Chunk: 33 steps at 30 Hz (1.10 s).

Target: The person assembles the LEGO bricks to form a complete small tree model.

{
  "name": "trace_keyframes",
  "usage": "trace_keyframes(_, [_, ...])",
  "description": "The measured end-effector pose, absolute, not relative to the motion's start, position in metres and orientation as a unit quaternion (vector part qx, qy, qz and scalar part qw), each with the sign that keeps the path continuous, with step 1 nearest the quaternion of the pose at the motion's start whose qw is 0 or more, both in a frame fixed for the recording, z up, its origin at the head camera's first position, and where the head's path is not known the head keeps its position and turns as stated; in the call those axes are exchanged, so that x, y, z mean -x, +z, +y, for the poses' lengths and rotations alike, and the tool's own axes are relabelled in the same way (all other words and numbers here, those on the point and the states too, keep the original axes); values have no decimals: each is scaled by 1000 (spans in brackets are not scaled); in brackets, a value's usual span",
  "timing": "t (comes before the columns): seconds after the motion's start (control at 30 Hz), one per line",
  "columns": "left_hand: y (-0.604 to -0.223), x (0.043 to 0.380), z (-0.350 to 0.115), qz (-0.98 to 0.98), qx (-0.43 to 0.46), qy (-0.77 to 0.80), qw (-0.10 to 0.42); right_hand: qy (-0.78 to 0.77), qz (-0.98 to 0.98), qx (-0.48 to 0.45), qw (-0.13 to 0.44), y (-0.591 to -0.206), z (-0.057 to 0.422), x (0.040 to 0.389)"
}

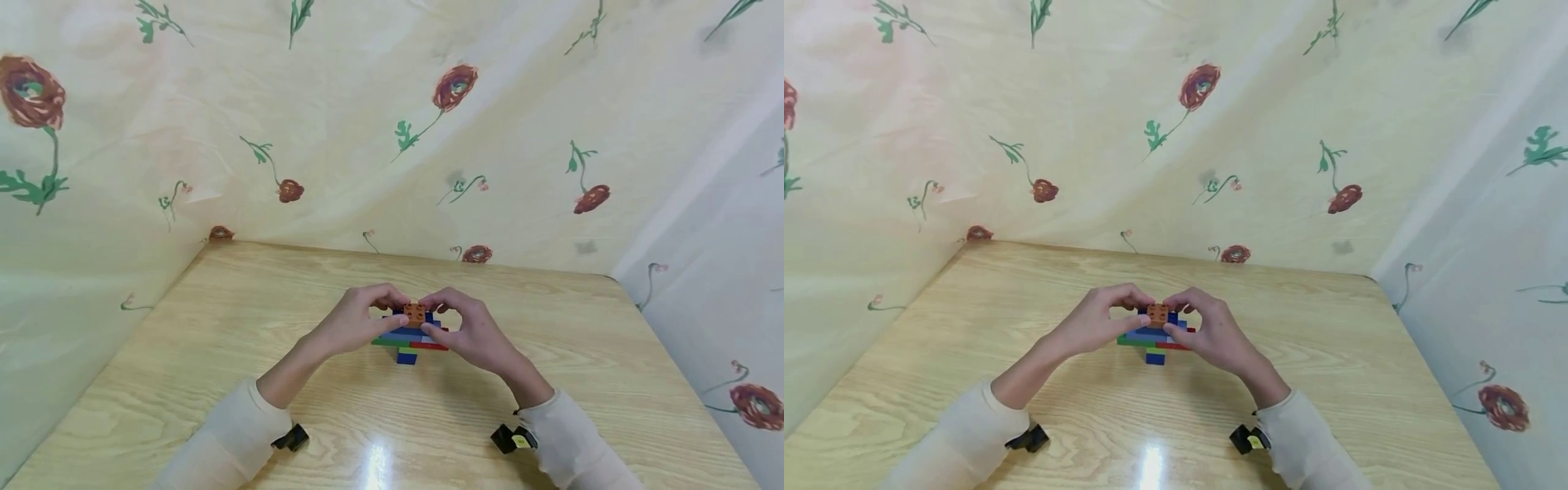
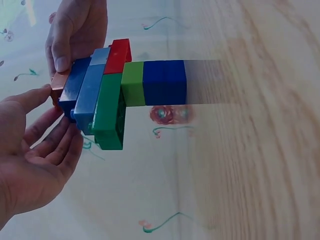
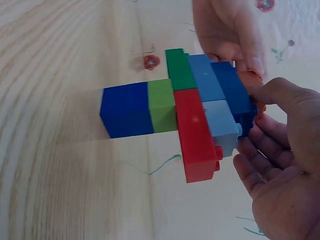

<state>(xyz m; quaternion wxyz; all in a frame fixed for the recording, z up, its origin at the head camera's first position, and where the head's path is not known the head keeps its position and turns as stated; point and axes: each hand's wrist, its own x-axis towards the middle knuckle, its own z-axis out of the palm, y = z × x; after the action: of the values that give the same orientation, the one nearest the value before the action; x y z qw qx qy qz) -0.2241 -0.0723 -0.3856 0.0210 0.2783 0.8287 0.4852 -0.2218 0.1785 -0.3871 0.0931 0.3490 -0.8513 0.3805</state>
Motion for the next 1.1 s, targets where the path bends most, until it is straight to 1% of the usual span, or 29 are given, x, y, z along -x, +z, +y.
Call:
trace_keyframes(0.13, [-386, 222, -73, 826, -273, 492, 35, 386, -851, -345, 90, -391, 177, 220])
trace_keyframes(0.23, [-386, 222, -73, 829, -276, 485, 33, 395, -853, -329, 86, -394, 179, 218])
trace_keyframes(0.47, [-392, 232, -73, 834, -256, 489, -10, 428, -853, -287, 86, -399, 177, 228])
trace_keyframes(0.63, [-396, 241, -73, 846, -224, 482, -33, 456, -846, -260, 93, -406, 174, 239])
trace_keyframes(0.73, [-398, 246, -71, 860, -200, 469, -37, 462, -847, -249, 84, -410, 173, 247])
trace_keyframes(0.8, [-400, 250, -69, 866, -193, 461, -26, 466, -849, -239, 66, -414, 174, 252])
trace_keyframes(1.1, [-418, 276, -68, 867, -195, 454, 68, 460, -867, -190, -41, -433, 176, 271])
